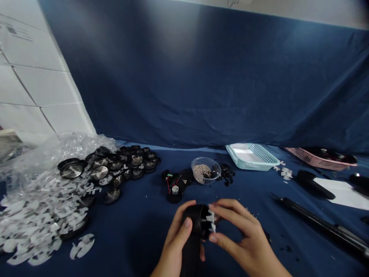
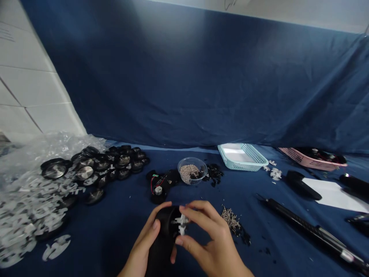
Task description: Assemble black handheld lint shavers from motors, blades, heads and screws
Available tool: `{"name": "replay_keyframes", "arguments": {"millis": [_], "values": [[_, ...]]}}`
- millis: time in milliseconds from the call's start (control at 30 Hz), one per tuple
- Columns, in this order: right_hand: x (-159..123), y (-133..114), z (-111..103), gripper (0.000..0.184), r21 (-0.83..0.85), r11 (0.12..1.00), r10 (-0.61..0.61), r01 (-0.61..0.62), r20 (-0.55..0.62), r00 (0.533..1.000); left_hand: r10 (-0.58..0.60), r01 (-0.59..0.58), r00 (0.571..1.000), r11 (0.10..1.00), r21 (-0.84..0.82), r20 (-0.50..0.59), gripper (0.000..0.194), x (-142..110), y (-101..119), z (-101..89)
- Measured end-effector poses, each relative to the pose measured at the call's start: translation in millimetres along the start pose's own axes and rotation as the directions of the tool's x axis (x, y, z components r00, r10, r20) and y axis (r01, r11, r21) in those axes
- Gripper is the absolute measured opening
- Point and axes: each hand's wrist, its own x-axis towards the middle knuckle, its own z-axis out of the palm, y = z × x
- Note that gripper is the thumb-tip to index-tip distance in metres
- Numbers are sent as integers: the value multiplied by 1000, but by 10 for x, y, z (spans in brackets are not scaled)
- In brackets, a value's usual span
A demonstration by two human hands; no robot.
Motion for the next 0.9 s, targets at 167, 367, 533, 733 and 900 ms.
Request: {"name": "replay_keyframes", "arguments": {"millis": [167, 367, 533, 733, 900], "values": [[4, 1, 27, 45, -95, 994, -57, 57, 5, 998, 0, 0, 999, 1000, -2, -37, 47, 10, -8, -7], [28, 10, 91, 43, -162, 981, -107, 104, -9, 994, -17, 17, 1000, 1000, -1, -12, 48, 28, -12, -45], [-9, 66, 156, 51, -222, 948, -242, 227, -42, 969, -58, 59, 997, 998, -20, 43, 50, 38, -21, -66], [0, 18, 80, 26, -247, 932, -281, 266, -28, 959, -86, 88, 996, 993, -75, 37, 49, 63, -105, -124], [102, -41, -19, 25, -312, 903, -303, 294, 21, 953, -94, 97, 995, 989, -108, 33, 53, 65, -117, -119]]}}
